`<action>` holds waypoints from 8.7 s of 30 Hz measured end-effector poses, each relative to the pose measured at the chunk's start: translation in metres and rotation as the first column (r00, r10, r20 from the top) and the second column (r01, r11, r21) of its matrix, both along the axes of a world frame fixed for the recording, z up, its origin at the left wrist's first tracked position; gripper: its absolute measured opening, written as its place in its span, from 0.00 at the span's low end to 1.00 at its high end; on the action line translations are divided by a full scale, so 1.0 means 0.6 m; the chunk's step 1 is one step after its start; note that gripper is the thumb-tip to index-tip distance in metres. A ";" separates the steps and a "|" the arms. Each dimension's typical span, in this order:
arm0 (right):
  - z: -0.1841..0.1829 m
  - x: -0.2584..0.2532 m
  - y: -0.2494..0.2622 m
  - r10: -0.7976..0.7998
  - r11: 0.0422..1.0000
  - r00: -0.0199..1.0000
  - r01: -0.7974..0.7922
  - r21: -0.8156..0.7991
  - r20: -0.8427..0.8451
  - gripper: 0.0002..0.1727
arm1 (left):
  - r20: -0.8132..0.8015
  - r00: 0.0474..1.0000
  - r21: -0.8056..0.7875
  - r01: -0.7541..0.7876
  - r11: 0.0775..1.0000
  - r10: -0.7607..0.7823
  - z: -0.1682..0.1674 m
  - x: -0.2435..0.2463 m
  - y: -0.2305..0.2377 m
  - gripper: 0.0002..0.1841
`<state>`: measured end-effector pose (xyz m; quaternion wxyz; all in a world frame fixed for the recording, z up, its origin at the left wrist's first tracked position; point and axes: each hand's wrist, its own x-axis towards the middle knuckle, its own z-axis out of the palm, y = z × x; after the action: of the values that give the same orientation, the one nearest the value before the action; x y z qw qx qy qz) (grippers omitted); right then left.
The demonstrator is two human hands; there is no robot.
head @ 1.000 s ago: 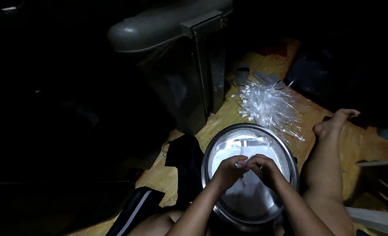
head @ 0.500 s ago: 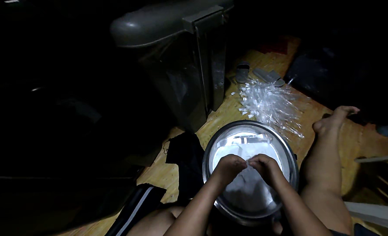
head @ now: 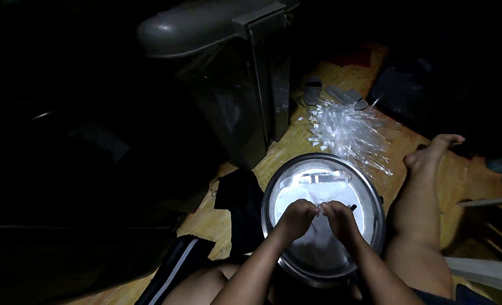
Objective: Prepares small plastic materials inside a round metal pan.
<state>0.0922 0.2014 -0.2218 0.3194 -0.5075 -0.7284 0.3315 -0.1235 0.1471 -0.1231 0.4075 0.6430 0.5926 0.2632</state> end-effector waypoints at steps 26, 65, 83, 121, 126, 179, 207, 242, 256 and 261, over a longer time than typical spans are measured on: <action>0.068 0.011 -0.001 -0.079 0.911 0.978 -0.007 -0.412 -0.192 0.23 | 0.300 0.949 -0.279 -0.007 0.960 0.094 0.039 -0.013 0.007 0.12; 0.086 0.000 0.001 0.035 0.950 0.929 -0.146 -0.278 -0.368 0.25 | 0.168 0.982 -0.244 -0.044 0.969 0.087 0.052 -0.031 0.005 0.10; 0.082 -0.021 -0.003 0.003 0.968 0.921 -0.100 -0.229 -0.390 0.22 | 0.225 0.972 -0.267 -0.009 0.964 0.071 0.044 -0.027 0.006 0.14; 0.140 -0.051 -0.018 0.138 0.986 0.962 -0.157 -0.064 -0.237 0.42 | 0.140 0.989 -0.011 -0.050 0.999 0.051 0.044 -0.028 0.006 0.09; 0.142 -0.051 -0.018 0.130 0.991 0.972 -0.131 0.009 -0.196 0.34 | 0.080 0.996 -0.053 -0.027 0.998 0.031 0.040 -0.028 0.004 0.09; 0.016 0.063 -0.008 -0.188 0.894 0.981 0.188 -0.407 0.040 0.08 | -0.173 0.984 -0.194 -0.073 0.978 0.039 0.036 -0.027 0.016 0.15; 0.141 0.084 0.046 -0.425 0.839 0.791 0.161 -0.520 -0.440 0.11 | -0.156 0.988 -0.266 -0.027 0.963 -0.015 0.022 -0.031 0.016 0.16; 0.029 0.057 -0.011 0.003 0.997 0.868 -0.039 0.063 0.497 0.10 | 0.243 0.956 -0.315 -0.083 0.946 0.164 0.007 -0.015 0.024 0.15; 0.167 -0.014 0.021 -0.116 0.993 0.972 0.119 0.001 -0.206 0.07 | 0.292 0.939 -0.169 -0.136 0.976 0.181 -0.014 0.015 0.011 0.14; 0.149 -0.005 0.017 -0.118 0.993 0.987 0.118 -0.015 -0.109 0.17 | 0.326 0.928 -0.135 -0.142 0.981 0.180 -0.014 0.022 0.012 0.13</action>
<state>0.0889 0.2118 -0.1322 0.3760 -0.5320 -0.6771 0.3423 -0.1104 0.1546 -0.1317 0.5143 0.5146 0.5784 0.3691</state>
